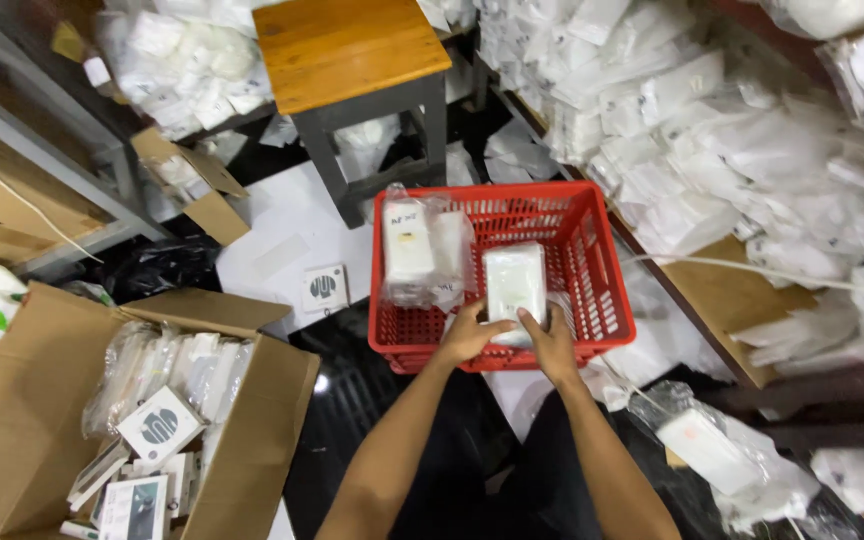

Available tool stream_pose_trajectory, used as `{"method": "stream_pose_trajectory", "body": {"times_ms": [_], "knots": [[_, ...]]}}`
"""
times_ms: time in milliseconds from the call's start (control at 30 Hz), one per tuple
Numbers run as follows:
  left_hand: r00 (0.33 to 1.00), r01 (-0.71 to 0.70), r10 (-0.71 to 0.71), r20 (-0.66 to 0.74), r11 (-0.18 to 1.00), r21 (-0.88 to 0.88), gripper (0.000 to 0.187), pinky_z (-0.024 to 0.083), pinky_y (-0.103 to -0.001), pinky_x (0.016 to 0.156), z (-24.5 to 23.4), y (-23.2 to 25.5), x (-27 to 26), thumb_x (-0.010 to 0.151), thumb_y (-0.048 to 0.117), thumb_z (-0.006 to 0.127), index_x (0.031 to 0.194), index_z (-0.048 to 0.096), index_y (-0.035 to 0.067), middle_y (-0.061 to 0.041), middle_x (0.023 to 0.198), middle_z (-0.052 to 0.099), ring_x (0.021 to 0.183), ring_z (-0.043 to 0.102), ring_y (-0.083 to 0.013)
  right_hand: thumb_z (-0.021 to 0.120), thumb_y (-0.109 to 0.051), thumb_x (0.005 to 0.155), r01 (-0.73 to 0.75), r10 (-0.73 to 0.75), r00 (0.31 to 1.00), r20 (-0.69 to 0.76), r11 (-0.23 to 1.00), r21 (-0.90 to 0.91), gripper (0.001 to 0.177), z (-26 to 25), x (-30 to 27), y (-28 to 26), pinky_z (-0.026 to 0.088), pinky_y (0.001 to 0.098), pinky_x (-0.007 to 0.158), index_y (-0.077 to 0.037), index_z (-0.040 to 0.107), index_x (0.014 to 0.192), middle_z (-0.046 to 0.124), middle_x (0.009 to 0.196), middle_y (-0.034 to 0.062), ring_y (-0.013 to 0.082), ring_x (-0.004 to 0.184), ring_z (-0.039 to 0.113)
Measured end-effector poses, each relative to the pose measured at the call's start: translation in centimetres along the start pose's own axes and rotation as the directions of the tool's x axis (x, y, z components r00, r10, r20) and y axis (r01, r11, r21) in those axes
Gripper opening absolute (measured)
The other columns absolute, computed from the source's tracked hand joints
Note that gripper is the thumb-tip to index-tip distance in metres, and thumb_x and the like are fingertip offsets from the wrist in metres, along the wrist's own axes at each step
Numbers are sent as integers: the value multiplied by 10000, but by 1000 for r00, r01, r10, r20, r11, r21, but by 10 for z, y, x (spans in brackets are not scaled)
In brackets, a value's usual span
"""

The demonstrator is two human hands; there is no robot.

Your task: Picking small white packages from a shelf and placing them into a red basket

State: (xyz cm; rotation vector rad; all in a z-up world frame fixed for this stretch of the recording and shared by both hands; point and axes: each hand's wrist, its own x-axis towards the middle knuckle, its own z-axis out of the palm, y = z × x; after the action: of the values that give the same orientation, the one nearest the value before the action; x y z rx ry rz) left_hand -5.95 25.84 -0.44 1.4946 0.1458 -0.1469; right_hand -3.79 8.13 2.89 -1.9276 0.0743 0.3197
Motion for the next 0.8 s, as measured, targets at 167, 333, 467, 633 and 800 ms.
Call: {"method": "stream_pose_trajectory", "body": {"times_ms": [167, 333, 467, 633, 800], "knots": [[923, -20, -43, -383, 987, -158, 660, 522, -429, 1034, 9, 21, 25, 858, 354, 847, 1388, 606, 42, -245, 1272, 668, 1234, 616, -336, 617, -692, 927, -76, 79, 996, -29, 994, 83, 920, 25, 32, -20, 255, 488, 1229, -21, 419, 1524, 397, 1567, 252, 360, 1479, 340], [763, 21, -187, -618, 964, -266, 809, 374, -472, 1174, 2, 25, 35, 869, 496, 797, 1427, 524, -23, -309, 1428, 525, 1392, 465, -404, 624, -580, 957, -59, 53, 998, 29, 972, 228, 908, 70, 50, -78, 271, 526, 1225, 74, 348, 1524, 366, 1541, 339, 428, 1465, 343], [623, 18, -333, -708, 911, -413, 1006, 401, -510, 1157, -15, 18, 57, 786, 587, 835, 1431, 458, -87, -333, 1430, 490, 1382, 476, -419, 612, -621, 965, 17, -21, 999, 24, 987, 161, 852, 120, 116, -32, 398, 533, 1126, 100, 471, 1396, 537, 1349, 348, 465, 1319, 512], [602, 205, -529, -598, 826, -524, 980, 568, -497, 869, -47, -34, 81, 734, 724, 814, 1207, 629, -114, -251, 1123, 644, 1042, 687, -362, 619, -650, 953, -28, 22, 999, 43, 990, 136, 785, 158, 165, 2, 474, 483, 975, 27, 520, 1336, 628, 1185, 275, 375, 1156, 600], [666, 208, -539, -516, 798, -566, 1051, 496, -537, 1017, -56, -11, 68, 829, 700, 732, 1371, 481, -165, -379, 1407, 522, 1295, 563, -465, 556, -730, 940, -110, 106, 986, 125, 993, 31, 870, 155, 162, -19, 438, 490, 1101, -13, 446, 1421, 587, 1347, 301, 396, 1320, 547]]}}
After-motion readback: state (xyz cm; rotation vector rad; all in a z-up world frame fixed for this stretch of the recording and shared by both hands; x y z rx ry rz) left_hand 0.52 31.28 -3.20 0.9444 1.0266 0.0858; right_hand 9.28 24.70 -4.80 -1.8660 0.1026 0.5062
